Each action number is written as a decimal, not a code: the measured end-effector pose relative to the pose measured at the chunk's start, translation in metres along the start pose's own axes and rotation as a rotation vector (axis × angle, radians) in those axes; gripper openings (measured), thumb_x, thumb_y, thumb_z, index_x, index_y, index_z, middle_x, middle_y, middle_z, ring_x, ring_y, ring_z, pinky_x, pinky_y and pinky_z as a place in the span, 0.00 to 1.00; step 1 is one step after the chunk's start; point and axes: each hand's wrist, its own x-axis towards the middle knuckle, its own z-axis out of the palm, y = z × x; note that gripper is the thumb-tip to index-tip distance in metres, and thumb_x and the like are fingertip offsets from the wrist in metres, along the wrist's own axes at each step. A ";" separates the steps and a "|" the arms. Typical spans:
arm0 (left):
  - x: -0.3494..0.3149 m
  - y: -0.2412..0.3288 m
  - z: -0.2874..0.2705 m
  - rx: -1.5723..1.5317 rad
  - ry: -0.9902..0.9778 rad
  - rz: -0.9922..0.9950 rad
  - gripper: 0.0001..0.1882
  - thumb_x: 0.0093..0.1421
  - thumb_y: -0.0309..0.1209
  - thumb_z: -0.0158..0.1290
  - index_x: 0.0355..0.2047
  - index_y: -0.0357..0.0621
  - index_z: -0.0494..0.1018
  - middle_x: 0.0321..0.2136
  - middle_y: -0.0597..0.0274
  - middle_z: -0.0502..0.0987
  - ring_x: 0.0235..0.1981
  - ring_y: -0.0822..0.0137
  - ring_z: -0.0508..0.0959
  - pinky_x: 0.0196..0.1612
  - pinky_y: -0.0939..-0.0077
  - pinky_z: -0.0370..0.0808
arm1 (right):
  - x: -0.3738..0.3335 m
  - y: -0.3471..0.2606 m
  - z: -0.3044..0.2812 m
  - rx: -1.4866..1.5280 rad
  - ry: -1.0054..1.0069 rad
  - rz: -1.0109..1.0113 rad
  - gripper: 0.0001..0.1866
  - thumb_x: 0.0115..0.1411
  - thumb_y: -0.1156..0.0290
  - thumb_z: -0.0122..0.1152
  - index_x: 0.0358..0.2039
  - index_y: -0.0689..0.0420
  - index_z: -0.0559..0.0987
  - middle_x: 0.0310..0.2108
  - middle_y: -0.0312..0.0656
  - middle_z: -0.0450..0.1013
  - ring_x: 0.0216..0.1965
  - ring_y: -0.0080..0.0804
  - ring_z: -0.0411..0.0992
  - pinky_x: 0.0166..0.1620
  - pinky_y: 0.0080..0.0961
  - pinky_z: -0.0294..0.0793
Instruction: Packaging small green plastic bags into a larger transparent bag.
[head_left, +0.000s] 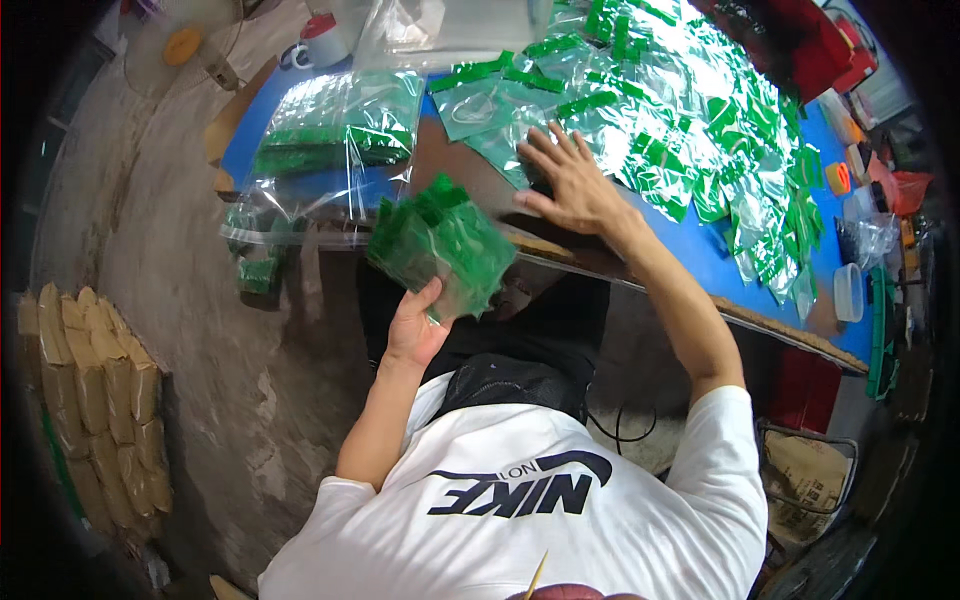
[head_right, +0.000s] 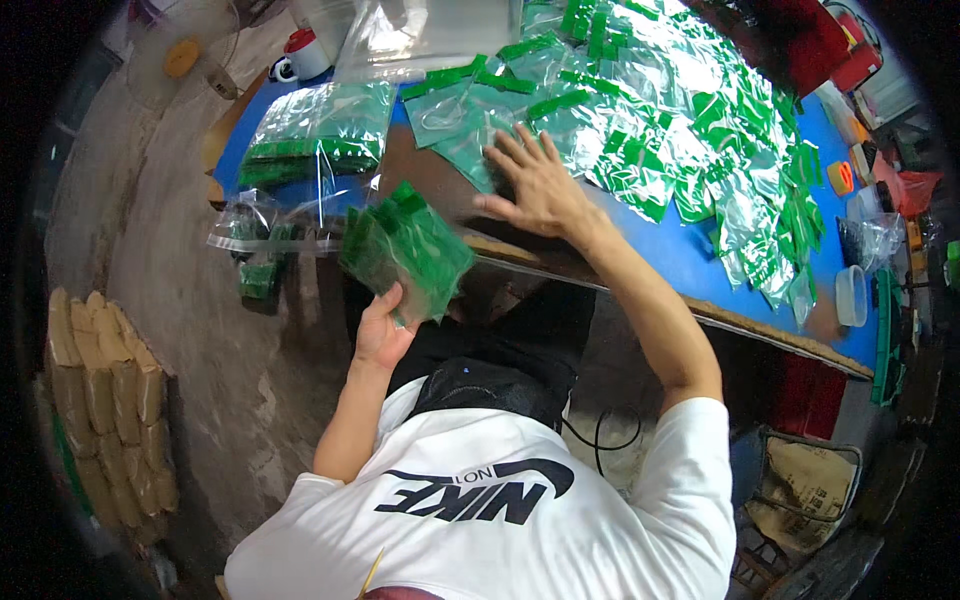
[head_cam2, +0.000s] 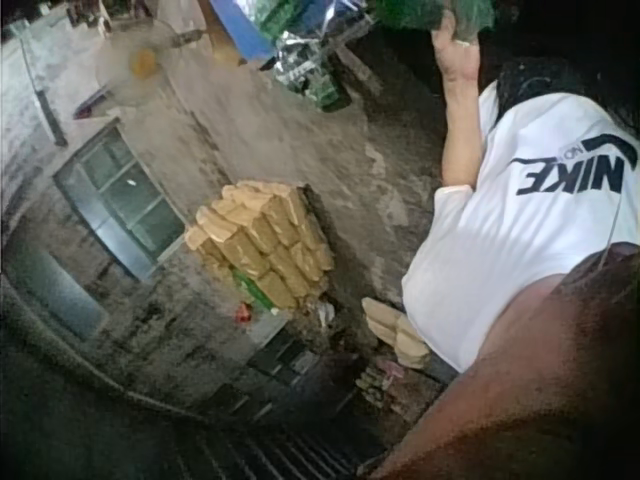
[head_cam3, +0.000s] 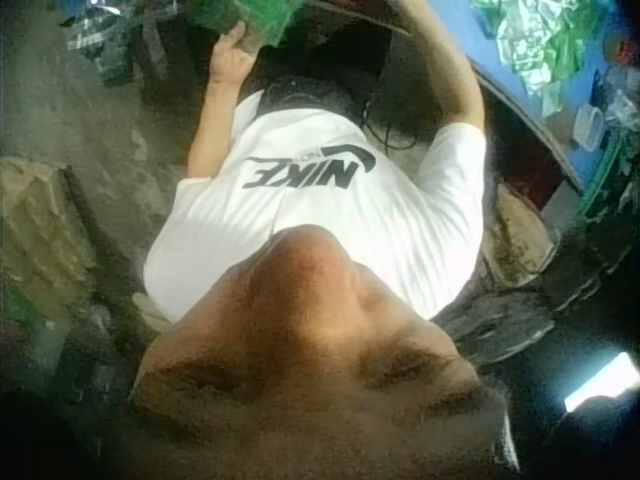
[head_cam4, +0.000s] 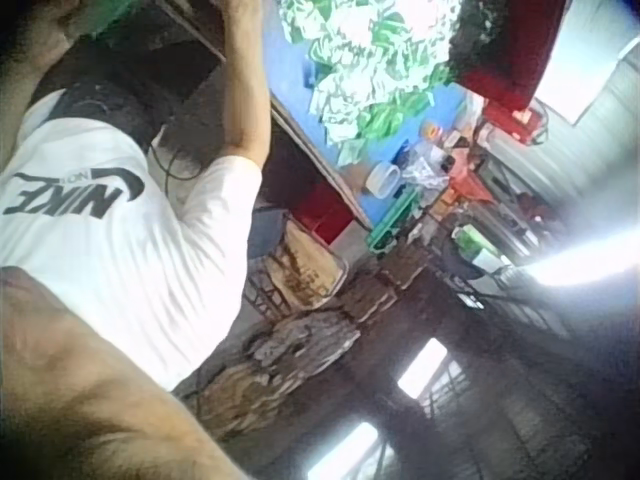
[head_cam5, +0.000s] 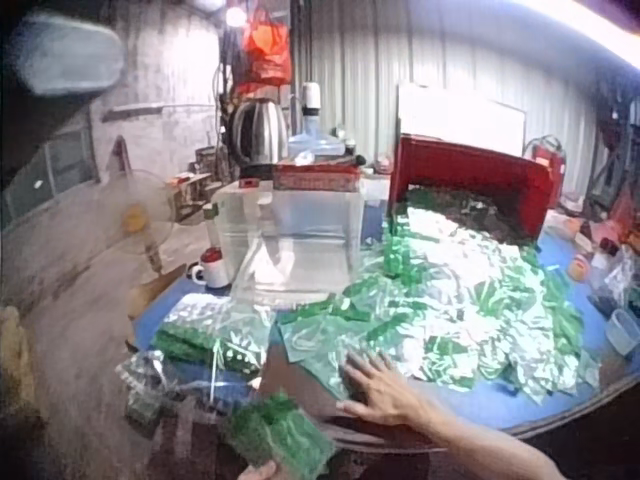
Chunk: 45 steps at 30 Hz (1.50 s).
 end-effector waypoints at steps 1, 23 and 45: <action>-0.004 0.002 -0.001 0.000 0.006 0.018 0.23 0.65 0.23 0.52 0.60 0.44 0.65 0.57 0.58 0.72 0.60 0.59 0.71 0.64 0.57 0.69 | 0.003 -0.010 -0.002 0.008 0.003 -0.017 0.43 0.62 0.36 0.49 0.63 0.61 0.67 0.66 0.54 0.59 0.71 0.55 0.48 0.72 0.50 0.43; -0.005 0.015 0.003 0.130 0.030 0.202 0.27 0.62 0.23 0.54 0.62 0.41 0.64 0.58 0.58 0.71 0.60 0.59 0.71 0.66 0.57 0.65 | 0.000 -0.057 -0.014 0.458 -0.150 -0.410 0.22 0.67 0.60 0.51 0.54 0.62 0.74 0.60 0.55 0.67 0.64 0.51 0.63 0.66 0.47 0.60; 0.013 -0.009 0.009 0.079 0.037 0.035 0.22 0.62 0.22 0.55 0.57 0.41 0.68 0.52 0.60 0.76 0.54 0.63 0.76 0.60 0.62 0.72 | -0.041 -0.042 -0.022 0.207 -0.156 -0.029 0.33 0.64 0.56 0.54 0.64 0.63 0.64 0.67 0.57 0.58 0.68 0.53 0.55 0.70 0.50 0.51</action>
